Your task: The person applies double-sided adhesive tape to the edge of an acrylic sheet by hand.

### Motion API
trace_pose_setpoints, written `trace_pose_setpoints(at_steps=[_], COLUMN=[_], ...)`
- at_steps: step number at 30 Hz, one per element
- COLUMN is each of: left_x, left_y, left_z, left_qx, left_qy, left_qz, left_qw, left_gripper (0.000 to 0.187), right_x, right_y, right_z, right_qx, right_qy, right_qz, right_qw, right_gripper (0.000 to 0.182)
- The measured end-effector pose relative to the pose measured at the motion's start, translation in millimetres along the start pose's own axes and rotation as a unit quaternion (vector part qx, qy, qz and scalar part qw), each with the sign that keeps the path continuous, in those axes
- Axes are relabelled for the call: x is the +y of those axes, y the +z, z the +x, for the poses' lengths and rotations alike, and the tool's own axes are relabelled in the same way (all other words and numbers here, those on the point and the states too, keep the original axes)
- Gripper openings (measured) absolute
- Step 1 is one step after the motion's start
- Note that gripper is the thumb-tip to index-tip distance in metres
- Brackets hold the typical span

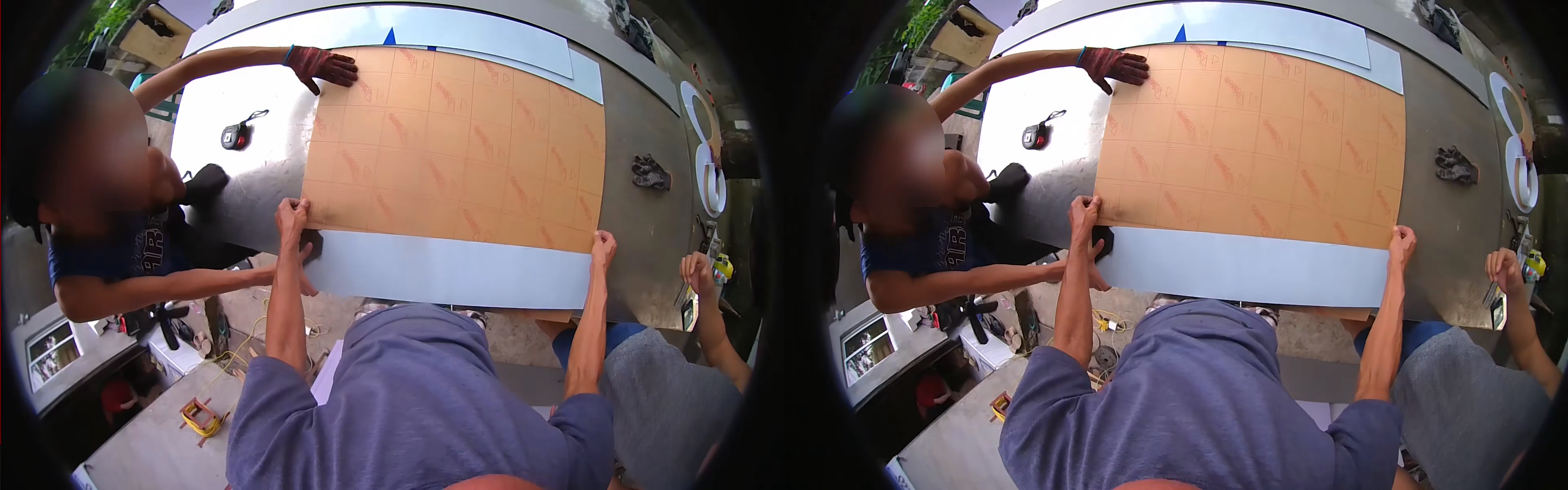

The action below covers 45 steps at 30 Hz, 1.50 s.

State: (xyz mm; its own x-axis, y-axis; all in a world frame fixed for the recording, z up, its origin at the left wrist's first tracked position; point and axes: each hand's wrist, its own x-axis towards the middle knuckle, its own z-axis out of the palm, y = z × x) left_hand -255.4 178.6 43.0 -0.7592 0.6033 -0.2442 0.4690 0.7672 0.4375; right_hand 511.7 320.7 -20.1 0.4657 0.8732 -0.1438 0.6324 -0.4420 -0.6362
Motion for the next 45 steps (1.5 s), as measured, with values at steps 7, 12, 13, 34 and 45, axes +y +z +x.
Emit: trace_pose_setpoints(at_steps=[7,12,13,34,45], left_x=[-52.4,-90.6,-97.6,-73.2,-80.6], left_y=[-48.1,-71.8,-70.0,29.6,56.9], left_z=[71.7,94.0,95.5,-195.0,-191.7], left_qx=[0.041,0.112,0.115,0.099,0.146], left_qy=[-0.004,0.052,0.062,-0.016,-0.095], left_qz=[0.087,0.138,0.125,-0.267,-0.391], left_qw=[0.995,0.983,0.984,0.959,0.904], left_gripper=[0.032,0.041,0.047,0.061,0.076], right_x=[-64.3,-128.4,-140.7,-183.0,-208.5], right_y=[60.2,110.8,122.2,96.5,87.1], right_z=[-53.4,-109.8,-121.4,-261.6,-250.4], right_qx=[-0.052,-0.041,-0.036,-0.297,-0.333], right_qy=[-0.043,-0.072,-0.076,-0.441,-0.466], right_qz=[-0.064,-0.108,-0.114,-0.257,-0.245], right_qw=[0.996,0.991,0.990,0.807,0.782], right_gripper=[0.021,0.020,0.020,0.130,0.109])
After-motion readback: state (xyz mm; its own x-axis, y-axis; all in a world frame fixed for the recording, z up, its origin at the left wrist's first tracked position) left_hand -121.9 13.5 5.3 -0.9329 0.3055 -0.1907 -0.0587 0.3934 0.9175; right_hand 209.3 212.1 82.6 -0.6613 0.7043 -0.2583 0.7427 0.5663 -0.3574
